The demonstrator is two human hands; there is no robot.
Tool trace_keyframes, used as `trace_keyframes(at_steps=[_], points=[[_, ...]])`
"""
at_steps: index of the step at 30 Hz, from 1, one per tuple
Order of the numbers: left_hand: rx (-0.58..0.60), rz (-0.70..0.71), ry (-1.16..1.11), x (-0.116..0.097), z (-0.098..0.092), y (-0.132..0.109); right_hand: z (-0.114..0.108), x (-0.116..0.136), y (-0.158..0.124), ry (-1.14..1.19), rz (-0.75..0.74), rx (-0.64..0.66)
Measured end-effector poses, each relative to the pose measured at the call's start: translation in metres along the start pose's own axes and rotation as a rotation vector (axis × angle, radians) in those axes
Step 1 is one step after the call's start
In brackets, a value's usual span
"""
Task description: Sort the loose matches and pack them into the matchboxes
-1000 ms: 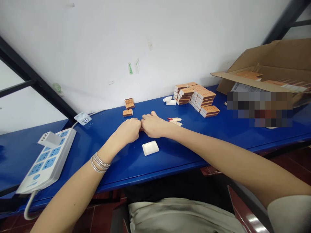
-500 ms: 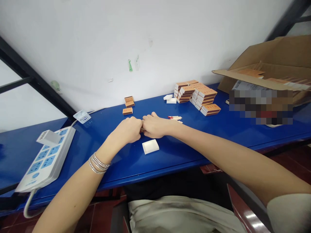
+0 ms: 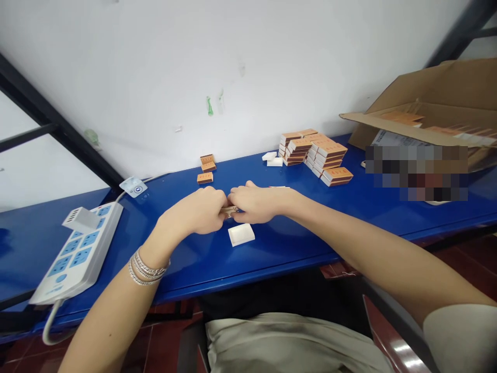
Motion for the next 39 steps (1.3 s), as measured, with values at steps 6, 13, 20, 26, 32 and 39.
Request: trace_keyframes(at_steps=[6,13,20,26,32,39], points=[[0.003,0.073,0.015,-0.027,-0.003,-0.012,0.004,0.012,-0.021,0.037,-0.064,0.105],[0.052,0.017,0.069,-0.036,0.005,-0.007,0.015,0.014,-0.020,0.027,-0.118,0.111],[0.075,0.050,0.048,-0.030,0.008,-0.008,0.014,0.017,-0.017,0.085,-0.142,0.097],[0.077,0.065,0.041,-0.034,0.009,-0.006,0.010,0.003,-0.017,0.198,-0.114,0.074],[0.085,0.060,0.065,-0.035,0.011,-0.004,0.006,-0.005,-0.019,0.256,-0.098,0.045],[0.047,0.085,-0.079,-0.023,0.014,0.000,0.003,-0.013,-0.019,0.300,-0.111,-0.010]])
Point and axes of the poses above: each hand's wrist, its own y-axis towards the middle knuckle, its own z-axis out of the palm, x = y × z, the point moved 6 cm from there along y, towards the middle knuckle, and after that the axes turned 14 degrees about x, right-handed, at the moved point
